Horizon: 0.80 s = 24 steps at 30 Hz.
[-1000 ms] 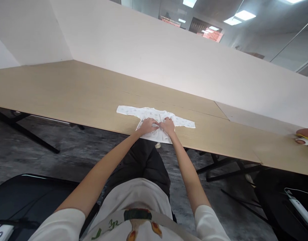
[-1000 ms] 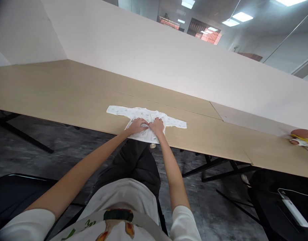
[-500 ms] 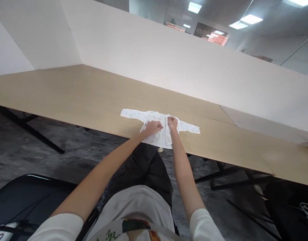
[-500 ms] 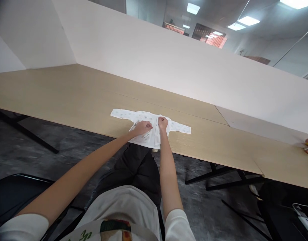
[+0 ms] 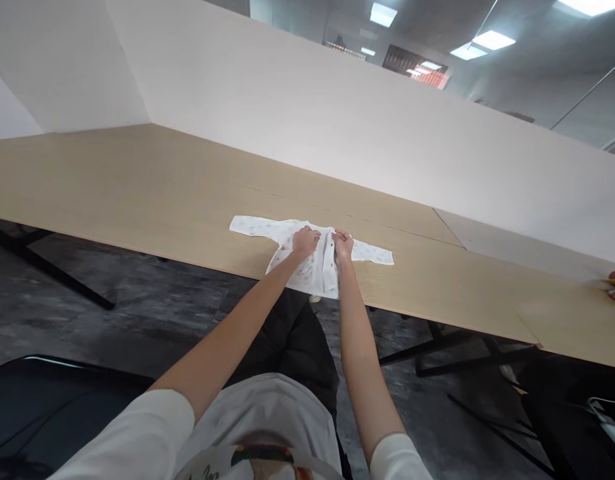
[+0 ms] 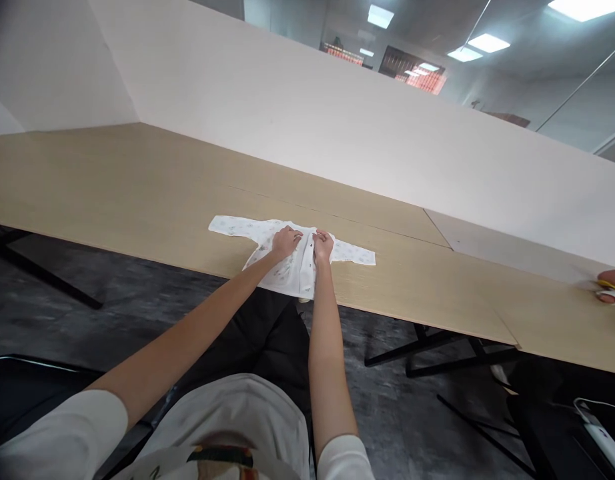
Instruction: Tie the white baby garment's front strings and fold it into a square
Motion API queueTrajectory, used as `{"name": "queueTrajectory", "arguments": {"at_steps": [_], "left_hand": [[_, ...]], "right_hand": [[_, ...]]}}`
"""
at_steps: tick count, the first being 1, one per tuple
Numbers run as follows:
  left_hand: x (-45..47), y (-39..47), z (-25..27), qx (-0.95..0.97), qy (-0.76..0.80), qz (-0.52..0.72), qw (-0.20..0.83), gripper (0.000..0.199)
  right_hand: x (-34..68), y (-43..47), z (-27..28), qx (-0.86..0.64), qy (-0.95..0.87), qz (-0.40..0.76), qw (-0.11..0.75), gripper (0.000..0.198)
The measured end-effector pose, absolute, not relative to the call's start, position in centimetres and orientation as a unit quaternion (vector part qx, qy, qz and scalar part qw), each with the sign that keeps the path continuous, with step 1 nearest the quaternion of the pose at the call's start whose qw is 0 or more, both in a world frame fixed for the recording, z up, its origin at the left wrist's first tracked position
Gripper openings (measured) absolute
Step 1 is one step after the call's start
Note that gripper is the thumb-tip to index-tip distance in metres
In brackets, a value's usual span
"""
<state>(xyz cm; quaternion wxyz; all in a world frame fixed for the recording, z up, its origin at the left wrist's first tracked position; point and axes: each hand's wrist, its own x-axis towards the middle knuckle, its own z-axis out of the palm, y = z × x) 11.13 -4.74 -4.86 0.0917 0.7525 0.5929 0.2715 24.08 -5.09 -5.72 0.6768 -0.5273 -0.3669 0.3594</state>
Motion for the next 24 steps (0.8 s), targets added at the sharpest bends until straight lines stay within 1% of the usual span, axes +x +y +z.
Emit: {"name": "queueTrajectory", "arguments": {"at_steps": [4, 12, 19, 24], "left_hand": [[10.9, -4.8, -4.6, 0.740, 0.586, 0.309, 0.117, 0.030], [10.4, -4.2, -5.5, 0.725, 0.505, 0.419, 0.207, 0.022], [10.1, -3.9, -5.8, 0.702, 0.491, 0.451, 0.251, 0.021], [10.1, -3.8, -5.7, 0.702, 0.481, 0.458, 0.255, 0.017]], "right_hand": [[23.7, -5.4, -5.4, -0.556, -0.426, 0.323, 0.636, 0.024], [22.7, -6.4, -4.5, -0.572, -0.536, 0.273, 0.558, 0.016], [22.7, -6.2, -4.9, -0.567, -0.553, 0.260, 0.552, 0.014], [22.7, -6.3, -4.9, -0.577, -0.551, 0.251, 0.548, 0.016]]}}
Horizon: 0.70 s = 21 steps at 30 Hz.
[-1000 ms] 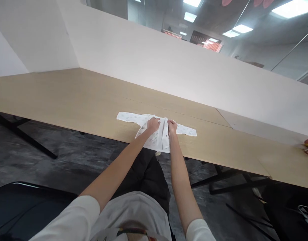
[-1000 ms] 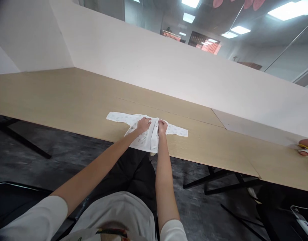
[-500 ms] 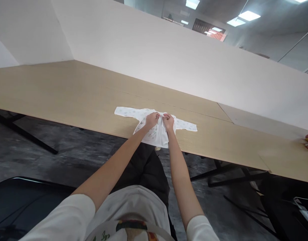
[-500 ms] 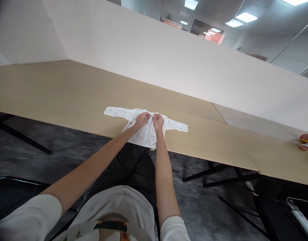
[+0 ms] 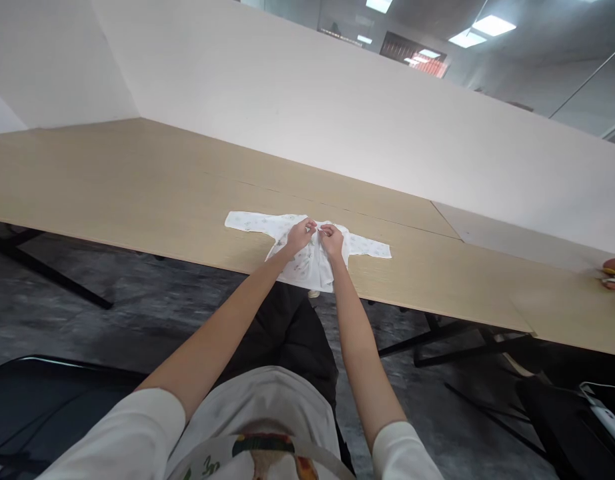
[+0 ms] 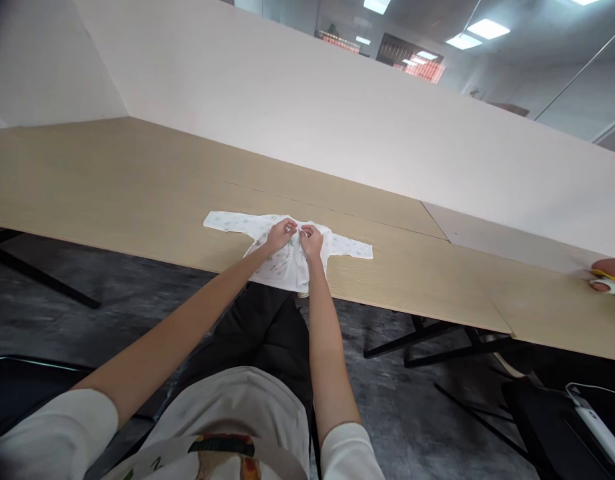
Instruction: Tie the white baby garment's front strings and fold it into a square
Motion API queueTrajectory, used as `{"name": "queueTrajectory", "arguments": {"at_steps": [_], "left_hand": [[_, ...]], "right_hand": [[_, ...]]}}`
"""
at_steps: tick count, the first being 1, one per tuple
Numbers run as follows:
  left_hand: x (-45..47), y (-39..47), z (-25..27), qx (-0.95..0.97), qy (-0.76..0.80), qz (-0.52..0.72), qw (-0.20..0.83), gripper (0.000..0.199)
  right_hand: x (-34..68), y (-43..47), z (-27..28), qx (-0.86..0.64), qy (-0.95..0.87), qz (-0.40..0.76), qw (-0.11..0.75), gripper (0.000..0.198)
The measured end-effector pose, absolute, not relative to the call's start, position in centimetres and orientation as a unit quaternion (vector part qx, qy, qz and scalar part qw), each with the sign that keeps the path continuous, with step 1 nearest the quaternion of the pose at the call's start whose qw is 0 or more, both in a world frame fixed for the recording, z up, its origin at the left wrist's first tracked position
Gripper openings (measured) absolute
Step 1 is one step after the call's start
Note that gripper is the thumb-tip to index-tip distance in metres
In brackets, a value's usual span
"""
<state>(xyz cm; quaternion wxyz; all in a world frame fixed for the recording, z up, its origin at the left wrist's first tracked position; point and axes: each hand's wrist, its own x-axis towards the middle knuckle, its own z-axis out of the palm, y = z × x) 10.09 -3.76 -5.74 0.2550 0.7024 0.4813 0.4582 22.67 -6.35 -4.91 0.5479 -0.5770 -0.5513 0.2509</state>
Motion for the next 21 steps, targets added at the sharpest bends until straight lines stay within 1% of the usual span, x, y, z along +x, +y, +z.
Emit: {"name": "queueTrajectory", "arguments": {"at_steps": [4, 8, 12, 15, 18, 21], "left_hand": [[10.02, -3.73, -5.71, 0.700, 0.483, 0.455, 0.263, 0.016], [10.07, -3.59, -5.91, 0.693, 0.478, 0.475, 0.257, 0.015], [10.15, -3.41, -6.10, 0.686, 0.472, 0.483, 0.272, 0.017], [10.16, -3.38, -6.04, 0.685, 0.466, 0.484, 0.281, 0.016], [10.16, -3.51, -5.90, 0.681, 0.465, 0.486, 0.288, 0.014], [10.19, -3.73, -5.80, 0.675, 0.465, 0.491, 0.296, 0.016]], "right_hand": [[22.68, -6.64, -4.67, -0.591, -0.556, 0.243, 0.532, 0.019], [22.80, -6.90, -4.56, -0.578, -0.543, 0.245, 0.557, 0.028], [22.71, -6.96, -4.53, -0.582, -0.523, 0.288, 0.552, 0.029], [22.57, -6.85, -4.52, -0.582, -0.518, 0.308, 0.546, 0.034], [22.55, -6.73, -4.54, -0.581, -0.530, 0.297, 0.542, 0.040], [22.67, -6.61, -4.66, -0.582, -0.548, 0.279, 0.533, 0.042]]}}
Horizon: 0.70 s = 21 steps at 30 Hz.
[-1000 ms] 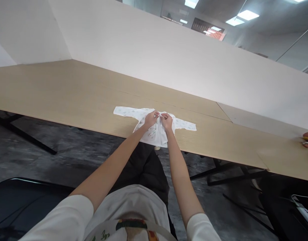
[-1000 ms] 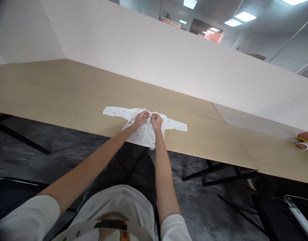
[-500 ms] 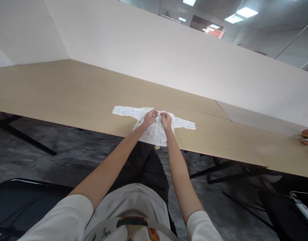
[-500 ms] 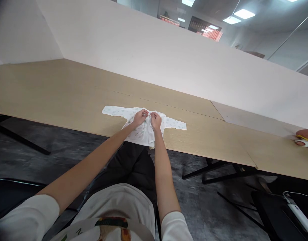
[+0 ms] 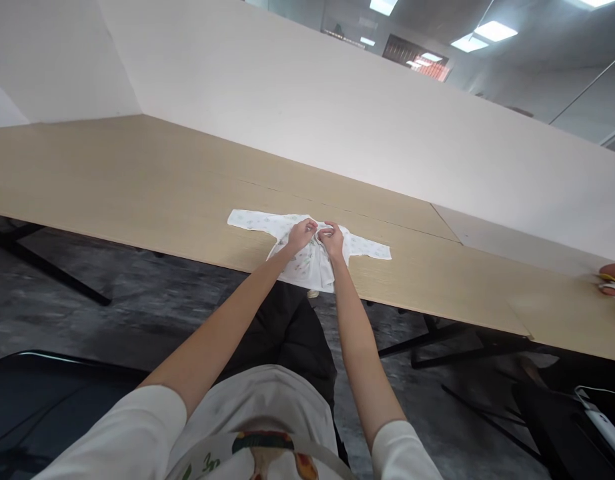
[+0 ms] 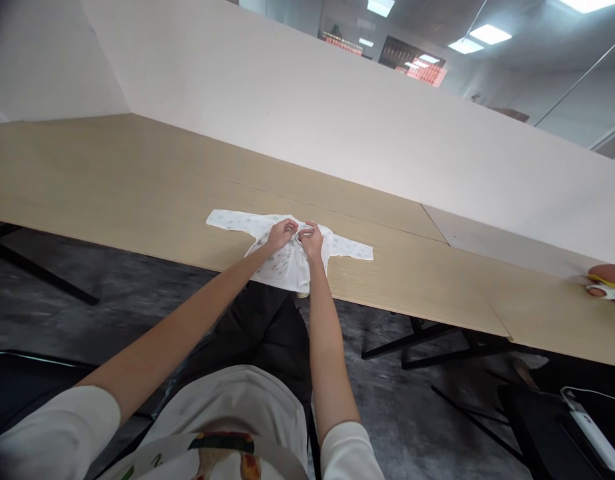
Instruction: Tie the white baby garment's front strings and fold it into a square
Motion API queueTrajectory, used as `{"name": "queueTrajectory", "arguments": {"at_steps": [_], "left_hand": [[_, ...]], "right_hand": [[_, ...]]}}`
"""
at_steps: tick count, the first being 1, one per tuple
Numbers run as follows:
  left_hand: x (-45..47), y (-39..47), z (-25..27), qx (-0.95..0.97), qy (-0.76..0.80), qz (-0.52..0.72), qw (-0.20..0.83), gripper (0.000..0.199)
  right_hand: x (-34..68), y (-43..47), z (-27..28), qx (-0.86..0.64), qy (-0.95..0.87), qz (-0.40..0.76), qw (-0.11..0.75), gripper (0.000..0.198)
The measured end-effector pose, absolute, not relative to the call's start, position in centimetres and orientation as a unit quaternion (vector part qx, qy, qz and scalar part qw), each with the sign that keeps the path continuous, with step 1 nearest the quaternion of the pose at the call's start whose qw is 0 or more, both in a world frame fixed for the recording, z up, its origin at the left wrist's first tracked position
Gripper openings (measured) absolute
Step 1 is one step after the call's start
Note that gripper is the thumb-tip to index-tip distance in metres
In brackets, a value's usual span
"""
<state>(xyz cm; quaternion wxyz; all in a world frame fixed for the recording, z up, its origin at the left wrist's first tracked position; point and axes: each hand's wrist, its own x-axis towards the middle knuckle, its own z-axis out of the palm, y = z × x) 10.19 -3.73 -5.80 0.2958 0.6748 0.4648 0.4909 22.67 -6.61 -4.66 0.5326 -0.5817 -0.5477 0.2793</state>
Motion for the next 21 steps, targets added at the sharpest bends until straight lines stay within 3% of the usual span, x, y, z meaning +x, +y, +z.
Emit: {"name": "queueTrajectory", "arguments": {"at_steps": [16, 21], "left_hand": [[10.35, -4.34, -5.18, 0.671, 0.489, 0.483, 0.278, 0.017], [10.33, -4.44, -5.15, 0.682, 0.514, 0.463, 0.237, 0.018]], "right_hand": [[22.66, -6.44, -4.75, -0.599, -0.532, 0.271, 0.534, 0.032], [22.81, -6.47, -4.58, -0.617, -0.540, 0.245, 0.517, 0.016]]}}
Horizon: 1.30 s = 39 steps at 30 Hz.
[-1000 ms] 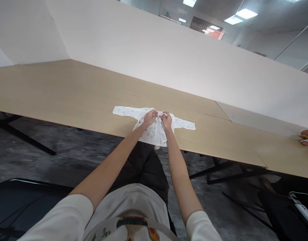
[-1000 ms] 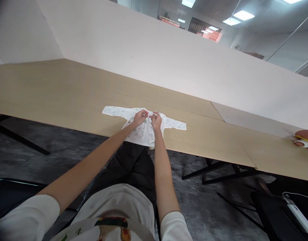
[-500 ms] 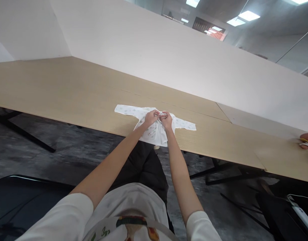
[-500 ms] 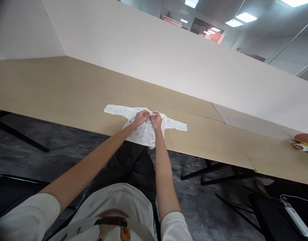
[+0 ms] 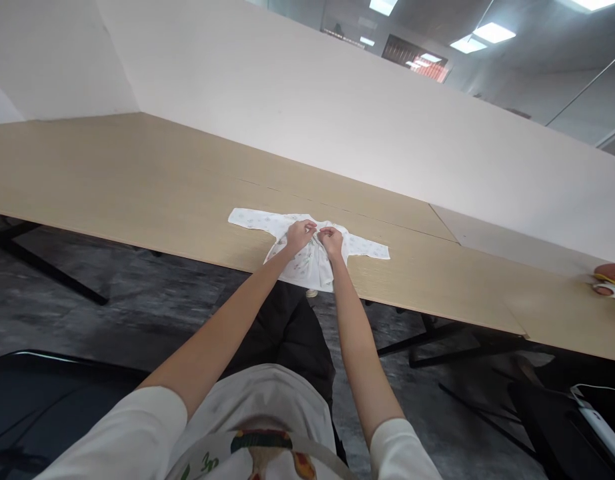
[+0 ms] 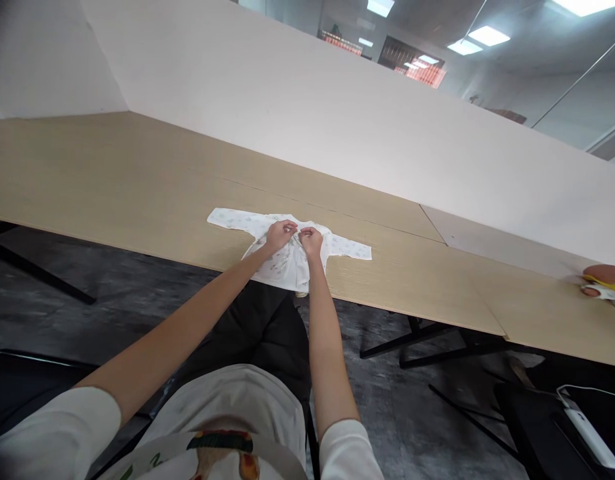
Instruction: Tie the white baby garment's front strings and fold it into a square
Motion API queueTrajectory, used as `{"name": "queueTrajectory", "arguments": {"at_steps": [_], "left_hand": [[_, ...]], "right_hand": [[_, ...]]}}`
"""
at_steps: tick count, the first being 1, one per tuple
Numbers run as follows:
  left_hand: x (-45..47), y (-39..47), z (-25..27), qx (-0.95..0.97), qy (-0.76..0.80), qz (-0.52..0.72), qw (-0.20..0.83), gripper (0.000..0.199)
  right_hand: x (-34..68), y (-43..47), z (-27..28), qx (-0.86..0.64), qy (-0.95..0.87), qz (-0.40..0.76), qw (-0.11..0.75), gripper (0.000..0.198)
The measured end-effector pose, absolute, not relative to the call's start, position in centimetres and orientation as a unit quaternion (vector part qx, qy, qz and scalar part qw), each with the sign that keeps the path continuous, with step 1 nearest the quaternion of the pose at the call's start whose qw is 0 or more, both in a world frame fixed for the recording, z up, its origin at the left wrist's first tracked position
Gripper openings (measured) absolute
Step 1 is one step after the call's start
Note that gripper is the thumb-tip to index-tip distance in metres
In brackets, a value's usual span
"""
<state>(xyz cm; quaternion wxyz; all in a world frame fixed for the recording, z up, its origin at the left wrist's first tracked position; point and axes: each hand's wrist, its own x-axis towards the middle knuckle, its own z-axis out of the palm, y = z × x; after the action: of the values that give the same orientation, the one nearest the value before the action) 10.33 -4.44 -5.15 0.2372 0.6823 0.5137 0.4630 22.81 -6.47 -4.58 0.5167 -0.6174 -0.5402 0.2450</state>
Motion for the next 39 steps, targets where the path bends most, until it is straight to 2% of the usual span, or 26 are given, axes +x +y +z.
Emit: {"name": "queueTrajectory", "arguments": {"at_steps": [8, 13, 18, 22, 33, 39], "left_hand": [[10.4, -4.7, -5.0, 0.656, 0.622, 0.401, 0.147, 0.015], [10.0, -5.9, -3.8, 0.696, 0.654, 0.285, 0.081, 0.025], [9.7, -8.0, -3.0, 0.757, 0.612, 0.218, 0.075, 0.030], [9.8, -8.8, -3.3, 0.771, 0.590, 0.226, 0.084, 0.030], [9.0, -8.1, -4.9, 0.738, 0.522, 0.367, 0.218, 0.021], [9.0, -7.4, -5.7, 0.719, 0.506, 0.411, 0.242, 0.021]], "right_hand": [[22.6, -6.4, -4.7, -0.674, -0.610, 0.170, 0.381, 0.027], [22.3, -6.7, -4.3, -0.673, -0.649, 0.134, 0.330, 0.035], [22.8, -7.0, -2.9, -0.647, -0.686, 0.193, 0.271, 0.030], [23.1, -7.8, -2.5, -0.636, -0.669, 0.221, 0.314, 0.019], [23.0, -9.3, -4.4, -0.599, -0.553, 0.300, 0.495, 0.030], [22.9, -9.8, -4.4, -0.593, -0.538, 0.312, 0.511, 0.031]]}}
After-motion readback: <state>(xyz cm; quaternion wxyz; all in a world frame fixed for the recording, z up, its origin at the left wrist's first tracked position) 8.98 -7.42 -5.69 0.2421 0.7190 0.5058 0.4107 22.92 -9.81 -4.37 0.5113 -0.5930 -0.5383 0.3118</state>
